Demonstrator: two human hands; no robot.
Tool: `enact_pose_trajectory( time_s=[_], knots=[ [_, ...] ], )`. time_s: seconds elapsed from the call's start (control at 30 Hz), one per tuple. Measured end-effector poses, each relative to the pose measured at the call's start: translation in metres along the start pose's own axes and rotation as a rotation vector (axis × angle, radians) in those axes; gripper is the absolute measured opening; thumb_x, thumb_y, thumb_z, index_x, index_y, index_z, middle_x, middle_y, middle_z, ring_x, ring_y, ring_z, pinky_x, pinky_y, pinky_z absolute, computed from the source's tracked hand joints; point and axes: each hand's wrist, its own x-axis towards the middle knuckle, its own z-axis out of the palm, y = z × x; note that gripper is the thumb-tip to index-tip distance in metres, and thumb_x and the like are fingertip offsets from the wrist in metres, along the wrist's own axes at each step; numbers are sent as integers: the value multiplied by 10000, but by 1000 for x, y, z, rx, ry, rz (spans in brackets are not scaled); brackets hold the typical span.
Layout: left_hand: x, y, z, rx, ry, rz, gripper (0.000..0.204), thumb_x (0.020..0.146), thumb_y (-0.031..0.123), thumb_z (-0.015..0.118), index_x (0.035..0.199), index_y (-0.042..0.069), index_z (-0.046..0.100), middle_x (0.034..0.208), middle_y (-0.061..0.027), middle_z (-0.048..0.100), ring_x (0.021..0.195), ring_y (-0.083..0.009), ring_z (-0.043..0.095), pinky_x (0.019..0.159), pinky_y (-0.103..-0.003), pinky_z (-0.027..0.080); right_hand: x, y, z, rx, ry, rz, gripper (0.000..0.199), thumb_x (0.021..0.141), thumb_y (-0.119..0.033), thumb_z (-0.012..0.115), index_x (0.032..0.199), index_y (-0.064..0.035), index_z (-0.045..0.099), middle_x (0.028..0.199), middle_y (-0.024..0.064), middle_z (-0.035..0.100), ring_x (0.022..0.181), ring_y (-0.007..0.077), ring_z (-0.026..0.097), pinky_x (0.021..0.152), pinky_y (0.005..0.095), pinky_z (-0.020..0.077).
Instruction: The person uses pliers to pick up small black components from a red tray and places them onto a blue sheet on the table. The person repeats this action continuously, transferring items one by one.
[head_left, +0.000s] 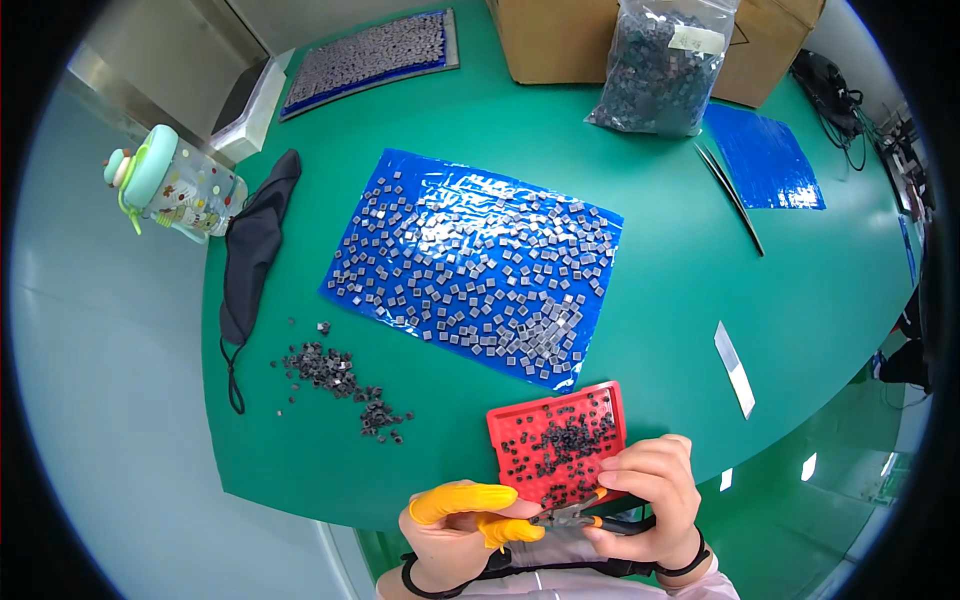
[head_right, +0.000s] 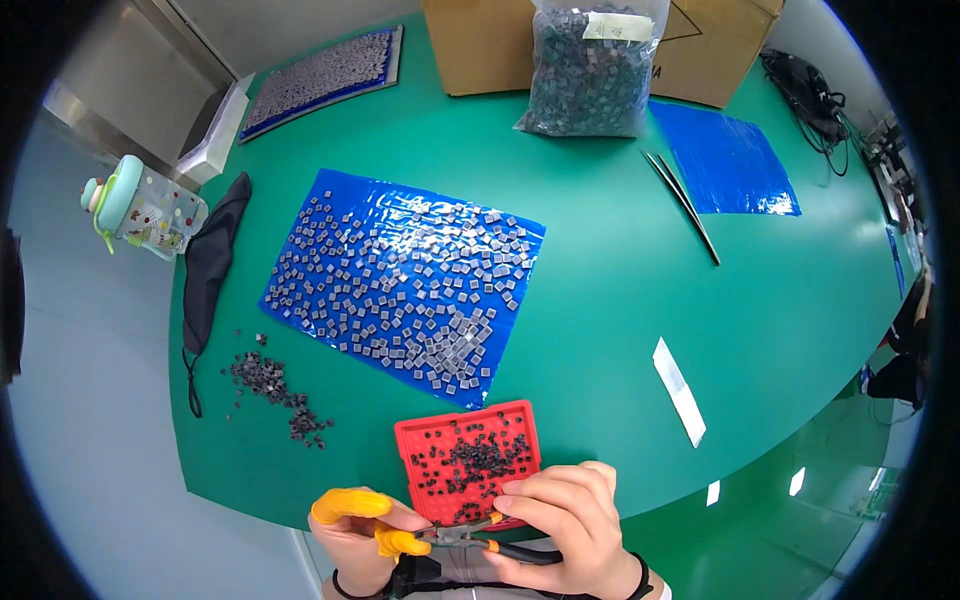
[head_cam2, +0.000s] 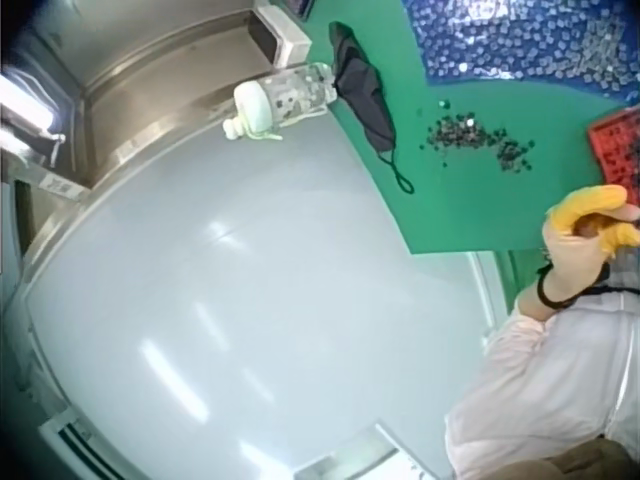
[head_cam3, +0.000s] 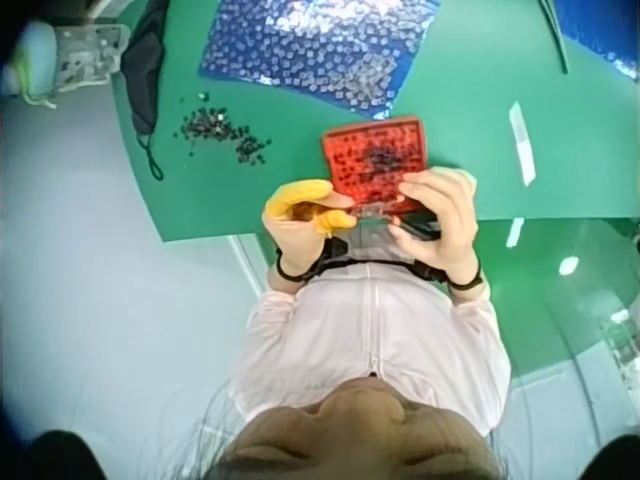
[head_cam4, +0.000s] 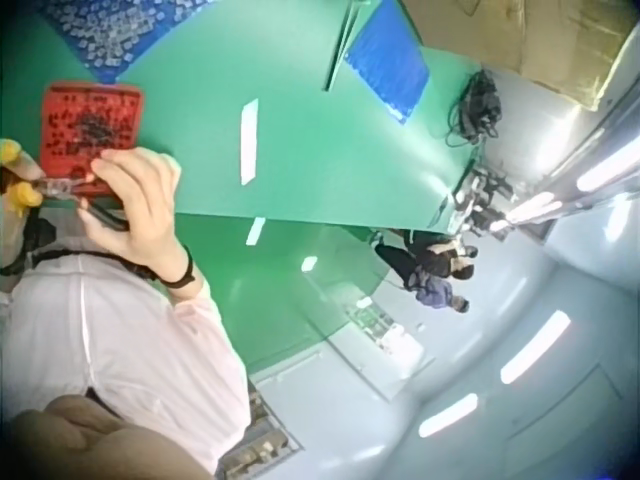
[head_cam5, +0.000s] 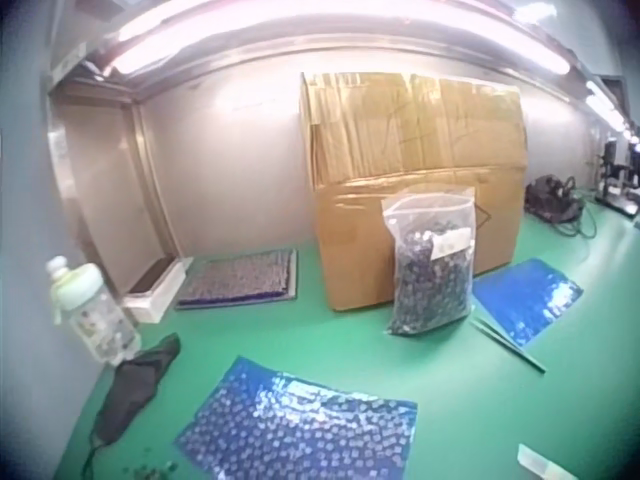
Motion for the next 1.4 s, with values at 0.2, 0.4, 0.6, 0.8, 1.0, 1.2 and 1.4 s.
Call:
enact_pose_trajectory(
  time_s=[0.2, 0.4, 0.6, 0.8, 1.0, 1.2, 1.4],
  knots=[
    [-6, -7, -6, 59, -31, -115, 350, 660, -157, 736, 980, -95, 607, 864, -224, 678, 829, -293, 690, 720, -383, 604, 0, 3, -1, -24, 4, -9, 516, 571, -252, 805, 1017, -96, 597, 982, 62, 631, 853, 229, 586, 760, 370, 375],
    [-5, -8, -3, 47, -9, -98, 345, 669, -154, 731, 983, -94, 600, 848, -238, 679, 798, -297, 694, 701, -385, 606, -2, 3, -1, -58, 2, -9, 523, 581, -273, 800, 1033, -111, 592, 974, 48, 623, 847, 228, 568, 753, 374, 368],
    [-2, -2, -8, 58, -28, -196, 297, 694, -128, 728, 967, -91, 616, 885, -242, 676, 815, -291, 691, 700, -366, 601, -5, 4, 4, -72, 31, -37, 550, 586, -278, 797, 1067, -132, 572, 932, 27, 606, 807, 220, 539, 740, 386, 357],
    [26, 14, 6, 554, -232, 15, 214, 732, -53, 725, 925, -44, 631, 863, -161, 665, 749, -218, 650, 654, -281, 517, -4, 11, 0, -51, 56, 16, 566, 594, -304, 805, 1079, -129, 571, 910, 20, 610, 815, 227, 539, 737, 387, 361],
    [6, 9, 13, 439, 37, 86, 231, 840, 171, 708, 871, -19, 580, 815, -130, 623, 720, -217, 588, 679, -324, 493, 11, 4, 3, 81, 187, -151, 361, 717, -209, 741, 1024, -60, 624, 1018, 112, 578, 881, 281, 564, 766, 391, 432],
    [5, -1, 11, 454, -15, 192, 228, 873, 174, 670, 941, -25, 583, 885, -129, 608, 785, -215, 578, 712, -324, 497, -1, -6, -3, 54, 286, -186, 324, 744, -171, 709, 1019, -30, 613, 1001, 114, 573, 885, 278, 554, 779, 387, 440],
    [4, 3, 6, 551, -2, 193, 222, 885, 187, 655, 924, -23, 593, 914, -99, 596, 779, -187, 545, 718, -310, 475, -3, -4, 7, 67, 304, -201, 314, 755, -180, 698, 1013, -23, 614, 1003, 123, 573, 880, 287, 548, 779, 390, 440]
  ],
)
